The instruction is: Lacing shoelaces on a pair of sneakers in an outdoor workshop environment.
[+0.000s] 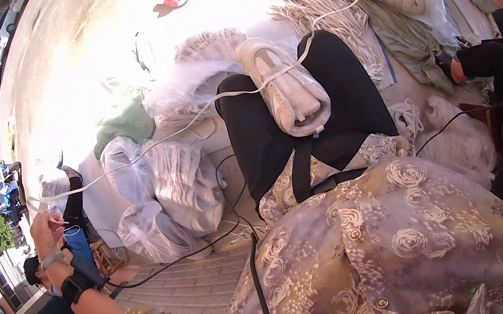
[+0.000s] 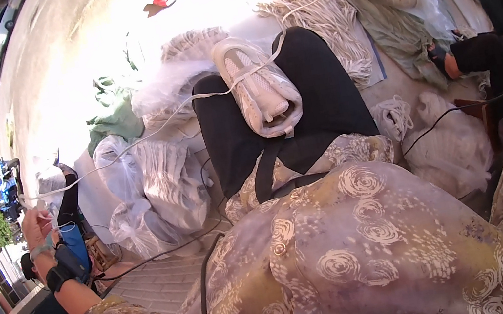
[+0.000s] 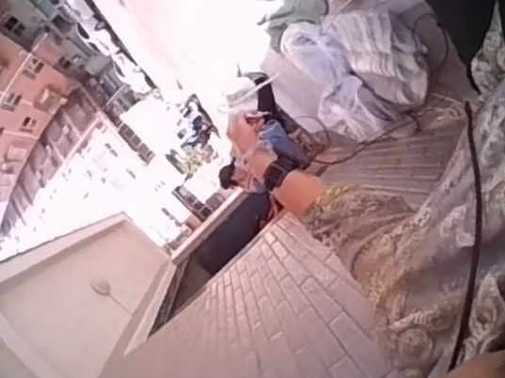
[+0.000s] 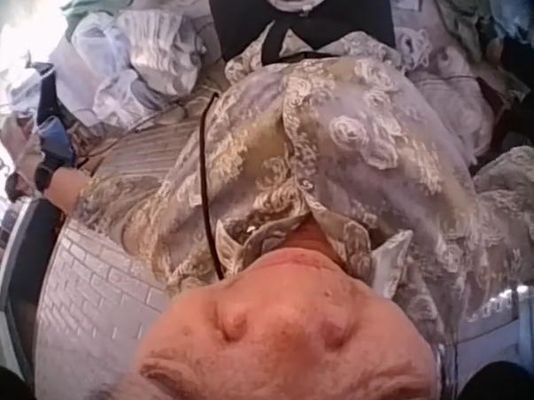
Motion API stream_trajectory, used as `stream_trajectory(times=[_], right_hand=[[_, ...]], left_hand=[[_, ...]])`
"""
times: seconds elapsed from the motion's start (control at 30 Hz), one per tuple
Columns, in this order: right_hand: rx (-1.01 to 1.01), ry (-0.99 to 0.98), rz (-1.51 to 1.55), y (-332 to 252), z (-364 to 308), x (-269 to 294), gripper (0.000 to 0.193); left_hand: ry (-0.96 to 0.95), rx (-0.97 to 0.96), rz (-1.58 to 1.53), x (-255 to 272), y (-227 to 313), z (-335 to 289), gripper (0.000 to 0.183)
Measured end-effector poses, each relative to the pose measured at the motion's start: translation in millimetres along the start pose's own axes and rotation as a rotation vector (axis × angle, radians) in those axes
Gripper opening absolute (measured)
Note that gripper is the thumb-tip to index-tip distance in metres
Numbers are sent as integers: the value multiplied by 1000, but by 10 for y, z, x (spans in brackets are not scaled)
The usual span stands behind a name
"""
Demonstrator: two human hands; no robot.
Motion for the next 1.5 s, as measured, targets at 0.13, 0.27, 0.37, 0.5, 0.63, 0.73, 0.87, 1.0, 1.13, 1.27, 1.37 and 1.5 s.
stream_trajectory(times=[0.13,0.27,0.37,0.5,0.63,0.73,0.87,1.0,1.13,1.27,1.37,1.5], right_hand=[[-108,-509,414,-55,-861,-2638,24],[-227,-698,743,-422,-1347,-3602,16],[-88,-691,774,-644,-1326,-3969,14],[-52,-556,821,-674,-1188,-4159,10],[-49,-496,920,-673,-1075,-4235,10],[-43,-428,936,-693,-1024,-4270,7],[46,-370,970,-776,-965,-4261,2],[129,-259,860,-836,-994,-4170,4],[167,-217,798,-847,-999,-4168,6],[331,-110,614,-921,-1026,-4094,9],[529,-16,504,-1087,-1068,-4018,8],[716,26,371,-1246,-1139,-4020,9]], left_hand=[[-687,111,-83,-2187,345,-1226,21],[-1011,20,-311,-3415,955,-2040,18],[-982,-348,-410,-3910,1433,-2372,18],[-623,-978,-155,-4167,2055,-2710,8],[-351,-1353,11,-4367,2246,-2905,10],[-241,-1372,103,-4359,2271,-2885,12],[-236,-1311,22,-4325,2243,-2776,14],[-280,-1286,82,-4358,2233,-2773,14],[-289,-1283,39,-4348,2244,-2779,15],[-293,-1275,56,-4352,2237,-2792,15],[-259,-1272,-8,-4307,2240,-2792,14],[-244,-1026,-256,-4143,2174,-2632,9]])
Point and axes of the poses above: each hand's wrist, its own z-axis towards the middle knuckle, its own x-axis out of the back of the hand, y = z × x, the point moved 8 cm from there along z, towards the middle knuckle, and after that the axes turned 5 degrees about y, right-handed, at the moved point
